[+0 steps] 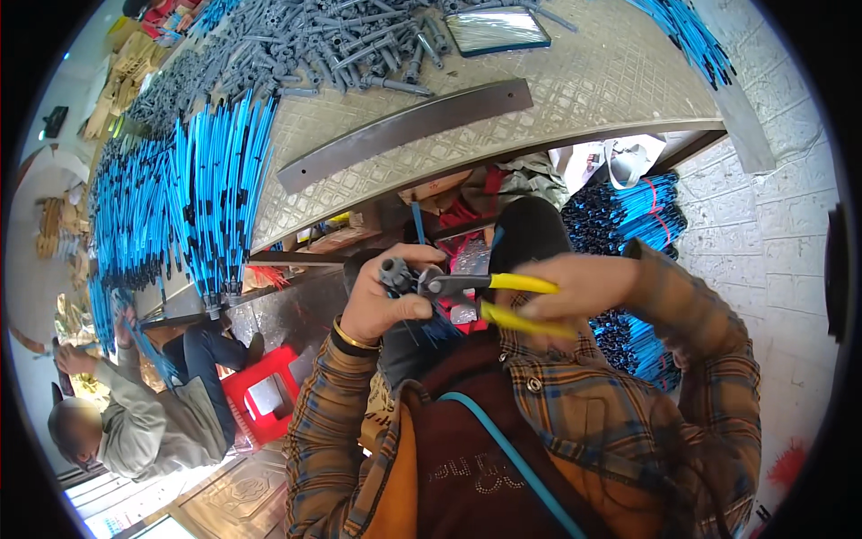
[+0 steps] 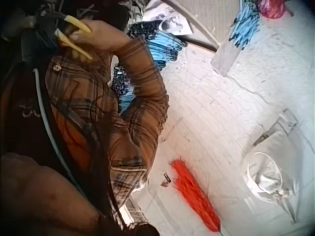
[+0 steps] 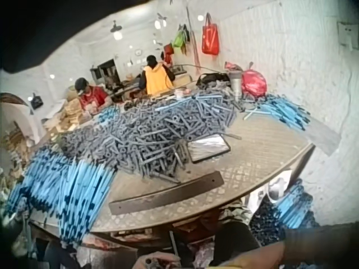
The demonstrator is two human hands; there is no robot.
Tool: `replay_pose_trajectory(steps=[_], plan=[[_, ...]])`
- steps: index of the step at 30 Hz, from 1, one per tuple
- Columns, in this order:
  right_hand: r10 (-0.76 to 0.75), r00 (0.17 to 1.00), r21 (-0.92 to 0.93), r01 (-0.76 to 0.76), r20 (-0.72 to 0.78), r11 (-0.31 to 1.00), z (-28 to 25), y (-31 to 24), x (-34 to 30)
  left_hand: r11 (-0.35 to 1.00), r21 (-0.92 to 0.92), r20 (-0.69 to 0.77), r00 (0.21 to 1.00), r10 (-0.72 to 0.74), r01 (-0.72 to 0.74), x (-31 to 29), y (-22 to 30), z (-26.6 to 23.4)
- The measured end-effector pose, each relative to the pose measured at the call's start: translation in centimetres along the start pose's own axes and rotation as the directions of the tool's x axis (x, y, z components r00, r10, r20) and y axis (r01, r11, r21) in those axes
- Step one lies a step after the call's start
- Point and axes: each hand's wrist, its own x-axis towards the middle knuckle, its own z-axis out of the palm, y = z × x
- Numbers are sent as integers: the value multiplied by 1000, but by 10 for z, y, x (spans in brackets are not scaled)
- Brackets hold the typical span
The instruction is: The person bundles blue plastic strips and secures them with metal clips using pliers.
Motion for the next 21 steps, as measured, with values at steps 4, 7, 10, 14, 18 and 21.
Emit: replay_pose_trajectory(steps=[4,7,10,14,18,21], plan=[[26,999,-10,-26,-43,1000,10,-21,-2,989,134,90,995,41,-53,2,-7,-2],[-77,950,-510,-94,-303,855,34,-50,-6,995,56,24,997,77,-78,8,-3,-3],[-693,719,-916,-307,-44,-259,40,-53,-6,999,21,-2,1000,27,-27,4,-1,-2],[-190,929,146,246,-318,958,30,2,16,997,70,103,994,34,-42,10,-10,-9],[-129,926,-624,-131,-354,770,41,-56,-5,994,89,100,994,52,-61,4,-8,-10],[-611,785,-979,-188,-104,-75,32,-64,-5,995,67,50,997,65,-69,7,-4,-7]])
